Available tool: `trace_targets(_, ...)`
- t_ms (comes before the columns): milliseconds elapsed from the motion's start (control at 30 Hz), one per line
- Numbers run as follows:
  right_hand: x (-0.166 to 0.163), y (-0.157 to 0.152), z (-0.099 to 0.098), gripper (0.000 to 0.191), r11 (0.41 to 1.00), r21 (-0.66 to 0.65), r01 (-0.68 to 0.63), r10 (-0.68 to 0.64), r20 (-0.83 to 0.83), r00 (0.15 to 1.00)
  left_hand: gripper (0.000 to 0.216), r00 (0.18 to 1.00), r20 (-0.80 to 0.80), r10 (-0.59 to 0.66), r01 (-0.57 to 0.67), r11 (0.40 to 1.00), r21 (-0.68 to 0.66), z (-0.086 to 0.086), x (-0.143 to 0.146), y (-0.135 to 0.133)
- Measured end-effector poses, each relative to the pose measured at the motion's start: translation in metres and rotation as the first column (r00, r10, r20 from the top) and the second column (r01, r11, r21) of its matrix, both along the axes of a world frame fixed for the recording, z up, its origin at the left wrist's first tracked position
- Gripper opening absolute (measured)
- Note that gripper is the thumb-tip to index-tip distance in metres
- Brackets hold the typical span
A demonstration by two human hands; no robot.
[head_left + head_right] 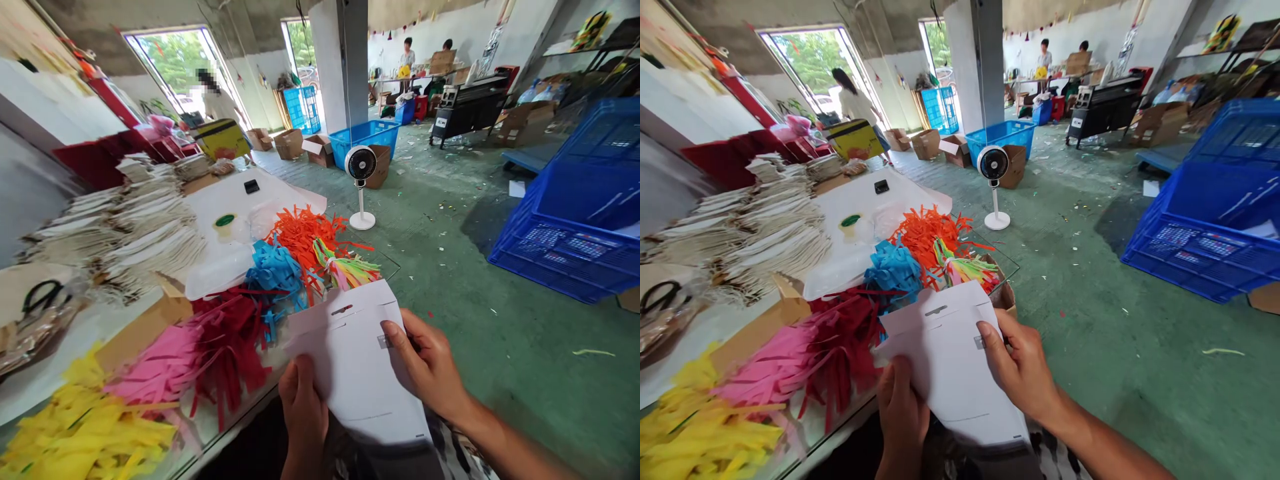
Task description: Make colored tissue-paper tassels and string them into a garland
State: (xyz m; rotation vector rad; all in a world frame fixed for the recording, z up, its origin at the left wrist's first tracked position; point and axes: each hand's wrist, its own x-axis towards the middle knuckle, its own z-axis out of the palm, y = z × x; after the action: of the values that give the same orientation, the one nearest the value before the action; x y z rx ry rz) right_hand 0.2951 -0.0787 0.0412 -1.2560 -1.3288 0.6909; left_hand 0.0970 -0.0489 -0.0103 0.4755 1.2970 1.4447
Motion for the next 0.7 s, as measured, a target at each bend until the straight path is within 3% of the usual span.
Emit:
trace_targets(167, 0.001, 0.003, -0.002, 0.037, 0.980, -0.107, -0.170, 0.140, -0.242, 0.960, 0.069, 1.000, -0.020, 0.014, -0.014, 1.000, 0.007, 0.000, -0.003, 0.005)
trace_targets(233, 0.001, 0.005, -0.004, 0.040, 0.977, -0.124, -0.175, 0.133, -0.290, 0.948, 0.069, 1.000, -0.013, 0.012, -0.012, 1.000, -0.006, 0.001, -0.004, 0.005)
trace_targets(433, 0.003, 0.007, -0.011, 0.044, 0.987, -0.160, -0.026, -0.014, -0.240, 0.971, 0.065, 1.000, 0.002, -0.022, 0.022, 1.000, 0.012, 0.004, 0.001, 0.003)
trace_targets(600, 0.011, 0.009, -0.007, 0.042, 0.939, -0.205, -0.277, 0.221, -0.261, 0.940, 0.062, 0.999, 0.038, 0.001, -0.002, 1.000, 0.016, 0.004, 0.001, 0.007)
trace_targets(700, 0.012, 0.008, -0.012, 0.045, 0.934, -0.225, -0.276, 0.233, -0.200, 0.952, 0.057, 0.998, 0.060, -0.004, 0.002, 0.999, 0.035, 0.004, 0.001, 0.006)
